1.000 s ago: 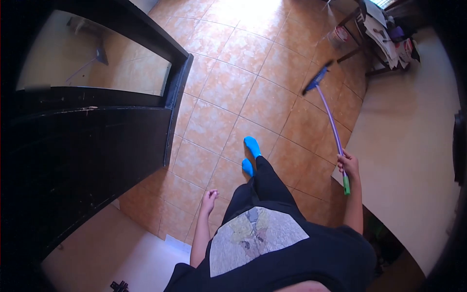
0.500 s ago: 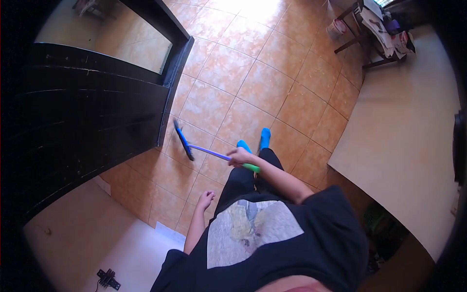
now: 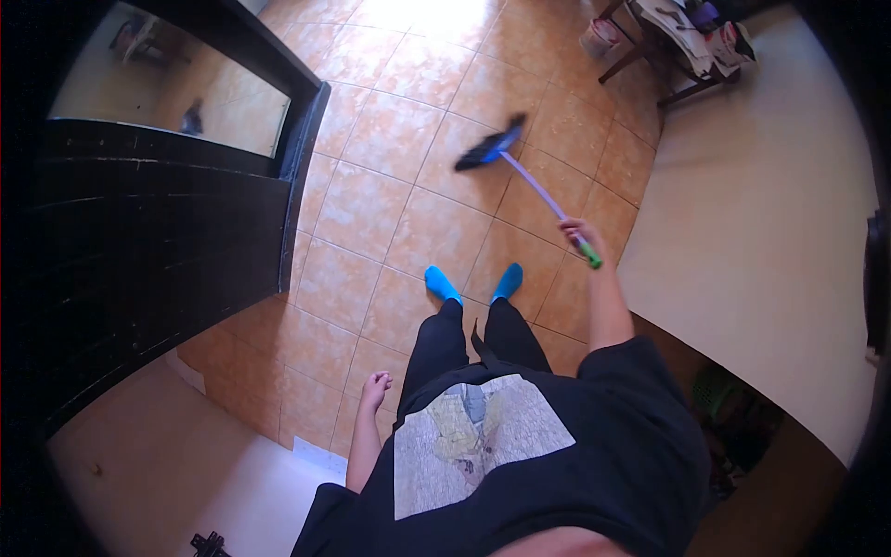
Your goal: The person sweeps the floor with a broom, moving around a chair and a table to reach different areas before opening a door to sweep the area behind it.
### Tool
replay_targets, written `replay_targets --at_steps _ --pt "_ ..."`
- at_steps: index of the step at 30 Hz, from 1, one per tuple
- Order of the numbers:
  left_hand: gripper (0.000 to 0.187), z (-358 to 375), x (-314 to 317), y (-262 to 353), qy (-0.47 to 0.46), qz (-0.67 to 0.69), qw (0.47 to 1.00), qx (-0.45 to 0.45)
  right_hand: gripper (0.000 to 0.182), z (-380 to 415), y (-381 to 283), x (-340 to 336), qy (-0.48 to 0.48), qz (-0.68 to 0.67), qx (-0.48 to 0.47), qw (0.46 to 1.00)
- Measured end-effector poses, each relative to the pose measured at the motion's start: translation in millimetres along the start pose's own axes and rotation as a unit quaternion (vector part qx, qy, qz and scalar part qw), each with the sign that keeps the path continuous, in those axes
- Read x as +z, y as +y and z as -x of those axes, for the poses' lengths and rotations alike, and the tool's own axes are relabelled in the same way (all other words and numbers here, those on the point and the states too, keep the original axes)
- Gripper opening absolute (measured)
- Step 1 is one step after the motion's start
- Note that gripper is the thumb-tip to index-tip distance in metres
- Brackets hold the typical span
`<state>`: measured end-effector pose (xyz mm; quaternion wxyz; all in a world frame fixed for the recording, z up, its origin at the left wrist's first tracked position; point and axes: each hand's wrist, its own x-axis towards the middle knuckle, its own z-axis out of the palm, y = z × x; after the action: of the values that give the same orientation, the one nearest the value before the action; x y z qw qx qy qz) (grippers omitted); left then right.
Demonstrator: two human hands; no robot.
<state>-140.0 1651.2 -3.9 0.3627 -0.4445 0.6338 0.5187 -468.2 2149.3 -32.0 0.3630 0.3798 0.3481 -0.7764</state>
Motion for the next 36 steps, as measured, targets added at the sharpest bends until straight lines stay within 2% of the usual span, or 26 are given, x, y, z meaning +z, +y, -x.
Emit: replay_targets --at_steps 3,6,7,8,10,14,16,18,21,25,27,29,30,33,34,36 --pt "0.023 -14 26 6 -0.024 -0.012 0.999 0.024 0.007 60 -34 -52 0.105 0.07 -0.094 0.987" --pt "0.024 -20 49 28 -0.047 -0.04 0.996 0.061 0.014 113 -42 -92 0.217 0.131 -0.178 0.951" --pt "0.024 -19 58 39 -0.052 -0.049 0.995 0.076 0.03 133 -29 -97 0.242 0.136 -0.213 0.937" --pt "0.024 -17 67 52 -0.055 -0.057 0.994 0.076 0.03 158 -18 -94 0.246 0.129 -0.214 0.936" --pt "0.025 -8 85 75 -0.054 -0.044 0.995 0.066 0.041 212 -1 -74 0.243 0.187 -0.211 0.928" --pt "0.025 -19 116 78 -0.081 -0.074 0.989 0.099 0.043 266 17 -42 0.111 0.185 -0.082 0.973" --pt "0.025 -19 130 82 -0.092 -0.096 0.986 0.097 0.042 239 33 -39 0.008 0.192 -0.021 0.981" --pt "0.025 -15 144 87 -0.099 -0.112 0.984 0.096 0.039 183 62 -33 -0.051 0.231 0.018 0.971" --pt "0.025 7 158 102 -0.1 -0.141 0.98 0.096 0.023 103 111 -11 -0.098 0.286 0.009 0.953" --pt "0.025 27 162 108 -0.073 -0.141 0.983 0.096 0.019 56 140 -38 -0.1 0.334 0.022 0.937" --pt "0.025 31 154 106 -0.068 -0.142 0.983 0.092 0.02 58 130 -86 -0.015 0.473 -0.016 0.881" --pt "0.025 24 148 96 -0.057 -0.137 0.987 0.067 0.019 115 83 -127 0.024 0.452 -0.008 0.892" --pt "0.025 19 144 91 -0.061 -0.143 0.985 0.068 0.022 148 59 -141 0.065 0.341 0.045 0.937" --pt "0.022 10 145 94 -0.086 -0.239 0.965 0.065 0.027 183 18 -206 0.156 0.309 0.014 0.938" --pt "0.022 9 149 102 -0.09 -0.245 0.963 0.071 0.027 187 10 -216 0.16 0.303 0.008 0.939" --pt "0.021 6 159 114 -0.083 -0.275 0.956 0.06 0.033 196 3 -232 0.251 0.258 -0.082 0.929"
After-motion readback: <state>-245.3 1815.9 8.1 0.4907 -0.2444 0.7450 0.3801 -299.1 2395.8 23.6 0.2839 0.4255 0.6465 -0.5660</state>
